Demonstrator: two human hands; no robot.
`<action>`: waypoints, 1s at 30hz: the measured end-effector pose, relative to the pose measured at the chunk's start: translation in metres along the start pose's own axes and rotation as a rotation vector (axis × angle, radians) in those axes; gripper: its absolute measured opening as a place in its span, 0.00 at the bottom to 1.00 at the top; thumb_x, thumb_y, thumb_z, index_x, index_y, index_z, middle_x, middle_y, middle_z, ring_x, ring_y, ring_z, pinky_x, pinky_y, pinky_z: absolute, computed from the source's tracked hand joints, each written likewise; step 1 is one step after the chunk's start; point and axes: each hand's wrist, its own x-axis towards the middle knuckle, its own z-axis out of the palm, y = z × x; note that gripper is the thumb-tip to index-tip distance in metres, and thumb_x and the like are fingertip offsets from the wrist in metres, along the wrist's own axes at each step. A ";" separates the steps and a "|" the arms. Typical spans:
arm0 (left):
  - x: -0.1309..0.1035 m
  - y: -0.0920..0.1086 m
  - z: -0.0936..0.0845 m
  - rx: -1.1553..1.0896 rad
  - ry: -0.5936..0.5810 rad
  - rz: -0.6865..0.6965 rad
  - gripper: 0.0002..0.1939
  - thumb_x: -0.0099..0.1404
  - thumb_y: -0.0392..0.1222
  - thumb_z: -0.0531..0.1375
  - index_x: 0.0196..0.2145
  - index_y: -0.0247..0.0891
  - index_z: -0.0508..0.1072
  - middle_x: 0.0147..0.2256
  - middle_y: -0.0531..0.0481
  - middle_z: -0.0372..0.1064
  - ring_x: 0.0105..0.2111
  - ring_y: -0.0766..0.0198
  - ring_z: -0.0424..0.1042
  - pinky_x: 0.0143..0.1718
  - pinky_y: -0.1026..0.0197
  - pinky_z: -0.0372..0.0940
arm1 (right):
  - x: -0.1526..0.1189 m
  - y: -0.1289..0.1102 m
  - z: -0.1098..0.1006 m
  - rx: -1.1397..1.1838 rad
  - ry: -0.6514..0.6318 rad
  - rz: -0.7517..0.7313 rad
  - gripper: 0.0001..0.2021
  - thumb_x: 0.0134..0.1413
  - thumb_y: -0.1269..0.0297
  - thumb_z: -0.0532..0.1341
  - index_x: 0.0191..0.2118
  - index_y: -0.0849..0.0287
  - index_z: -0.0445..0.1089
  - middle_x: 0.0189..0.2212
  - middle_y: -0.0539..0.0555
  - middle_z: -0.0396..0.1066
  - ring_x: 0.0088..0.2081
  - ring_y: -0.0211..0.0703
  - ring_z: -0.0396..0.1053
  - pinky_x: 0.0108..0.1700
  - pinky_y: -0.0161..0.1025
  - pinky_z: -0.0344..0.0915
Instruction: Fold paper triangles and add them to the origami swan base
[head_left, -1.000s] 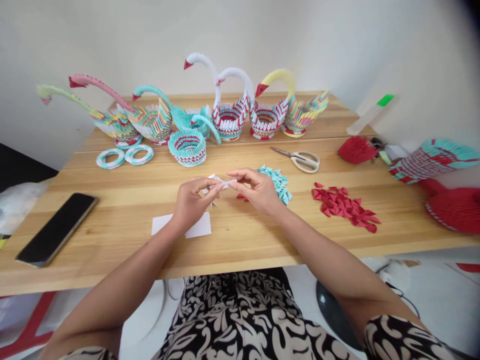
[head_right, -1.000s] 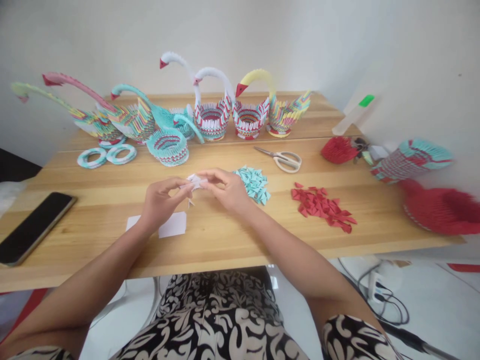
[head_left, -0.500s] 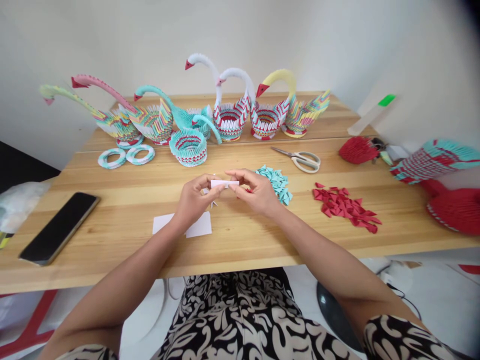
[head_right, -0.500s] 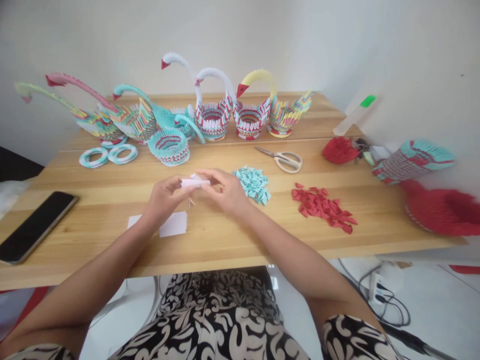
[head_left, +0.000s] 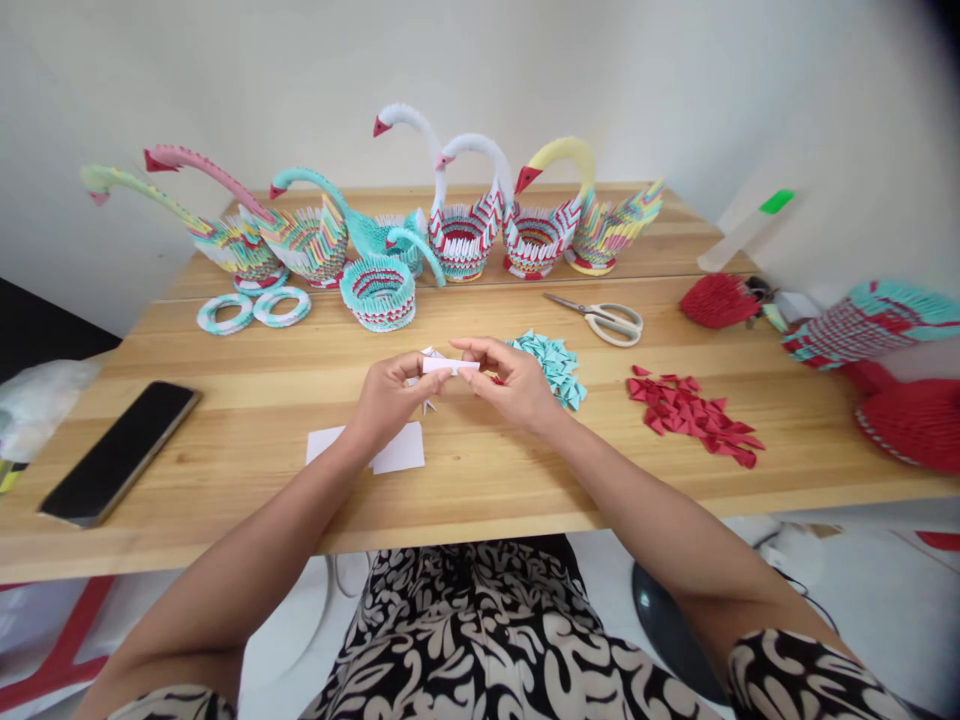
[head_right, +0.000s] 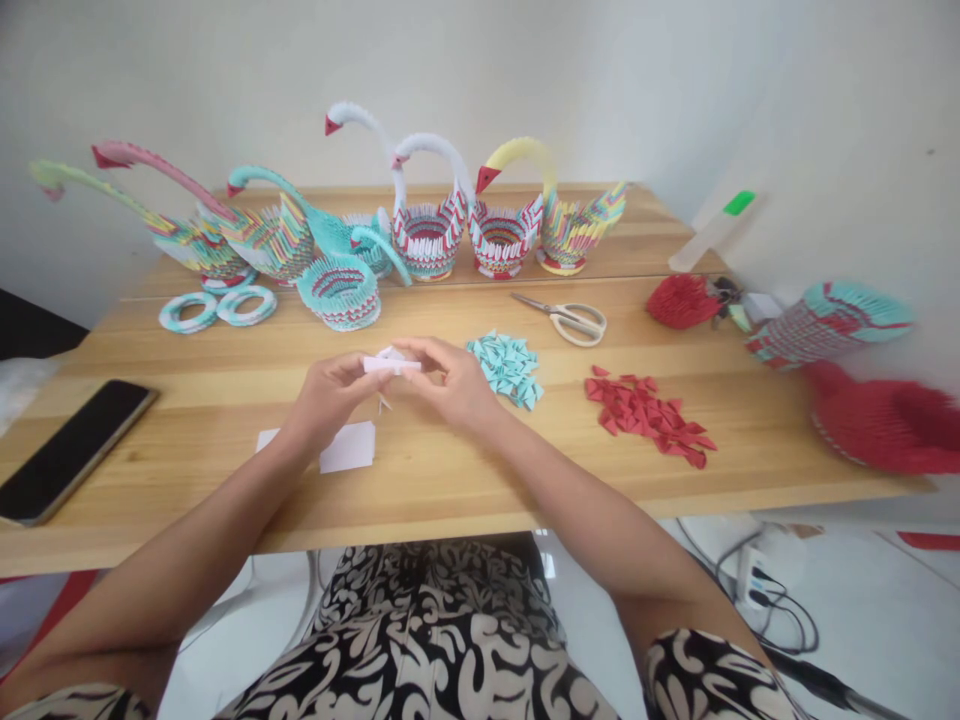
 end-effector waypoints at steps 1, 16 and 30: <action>0.000 0.000 0.000 -0.007 0.003 -0.004 0.14 0.57 0.50 0.66 0.25 0.35 0.74 0.26 0.51 0.71 0.27 0.66 0.66 0.31 0.64 0.61 | 0.000 -0.001 0.000 0.002 -0.001 0.002 0.17 0.57 0.64 0.60 0.52 0.58 0.72 0.41 0.54 0.73 0.39 0.39 0.71 0.40 0.36 0.69; 0.001 0.008 0.002 0.045 -0.026 0.006 0.12 0.56 0.48 0.65 0.24 0.36 0.72 0.23 0.53 0.67 0.25 0.67 0.63 0.29 0.64 0.60 | -0.001 0.001 0.001 0.029 -0.107 0.088 0.21 0.55 0.66 0.61 0.55 0.59 0.70 0.38 0.52 0.72 0.36 0.37 0.68 0.38 0.34 0.64; 0.007 0.007 -0.012 -0.166 -0.070 -0.096 0.14 0.57 0.46 0.67 0.21 0.36 0.72 0.25 0.52 0.69 0.30 0.66 0.66 0.38 0.63 0.60 | 0.003 0.005 -0.014 -0.298 0.056 -0.424 0.13 0.63 0.70 0.58 0.51 0.56 0.70 0.37 0.53 0.74 0.38 0.39 0.71 0.43 0.38 0.68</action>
